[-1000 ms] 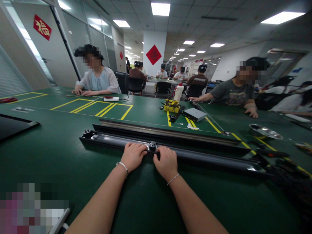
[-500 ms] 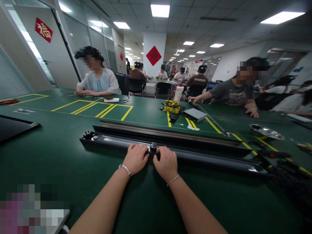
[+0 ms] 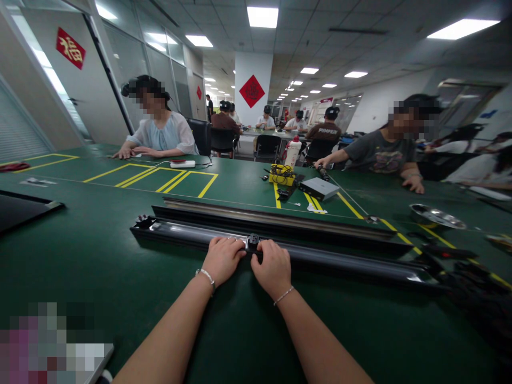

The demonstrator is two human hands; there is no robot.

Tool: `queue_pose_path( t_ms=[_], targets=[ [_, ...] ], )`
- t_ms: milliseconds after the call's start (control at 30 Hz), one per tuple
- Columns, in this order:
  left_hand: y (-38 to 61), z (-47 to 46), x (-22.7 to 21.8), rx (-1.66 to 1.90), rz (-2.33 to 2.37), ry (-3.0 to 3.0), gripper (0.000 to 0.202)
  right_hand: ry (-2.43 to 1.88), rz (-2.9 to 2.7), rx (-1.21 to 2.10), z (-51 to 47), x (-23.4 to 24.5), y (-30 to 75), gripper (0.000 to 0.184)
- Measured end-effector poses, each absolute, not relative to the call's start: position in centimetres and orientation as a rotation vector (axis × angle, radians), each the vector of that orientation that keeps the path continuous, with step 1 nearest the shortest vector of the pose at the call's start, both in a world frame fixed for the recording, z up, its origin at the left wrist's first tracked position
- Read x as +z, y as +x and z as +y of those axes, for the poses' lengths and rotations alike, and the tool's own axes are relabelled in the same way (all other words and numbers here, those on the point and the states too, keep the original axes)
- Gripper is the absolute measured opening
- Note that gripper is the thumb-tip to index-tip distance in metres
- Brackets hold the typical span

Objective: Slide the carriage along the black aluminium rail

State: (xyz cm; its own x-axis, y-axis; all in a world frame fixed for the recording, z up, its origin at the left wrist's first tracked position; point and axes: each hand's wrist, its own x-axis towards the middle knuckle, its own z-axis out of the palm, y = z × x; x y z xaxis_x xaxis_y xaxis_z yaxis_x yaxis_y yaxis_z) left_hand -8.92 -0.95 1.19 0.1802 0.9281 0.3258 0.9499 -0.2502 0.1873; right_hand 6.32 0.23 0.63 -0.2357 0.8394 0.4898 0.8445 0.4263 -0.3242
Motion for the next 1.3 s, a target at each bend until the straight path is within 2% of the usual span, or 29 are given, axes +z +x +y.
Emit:
queue_pose_path(
  t_ms=[1300],
  targets=[
    [-8.79,-1.06,1.41,-0.514,-1.923,-2.375,0.015,-1.409,-2.044,0.005,0.27,0.65,6.24,0.008]
  ],
)
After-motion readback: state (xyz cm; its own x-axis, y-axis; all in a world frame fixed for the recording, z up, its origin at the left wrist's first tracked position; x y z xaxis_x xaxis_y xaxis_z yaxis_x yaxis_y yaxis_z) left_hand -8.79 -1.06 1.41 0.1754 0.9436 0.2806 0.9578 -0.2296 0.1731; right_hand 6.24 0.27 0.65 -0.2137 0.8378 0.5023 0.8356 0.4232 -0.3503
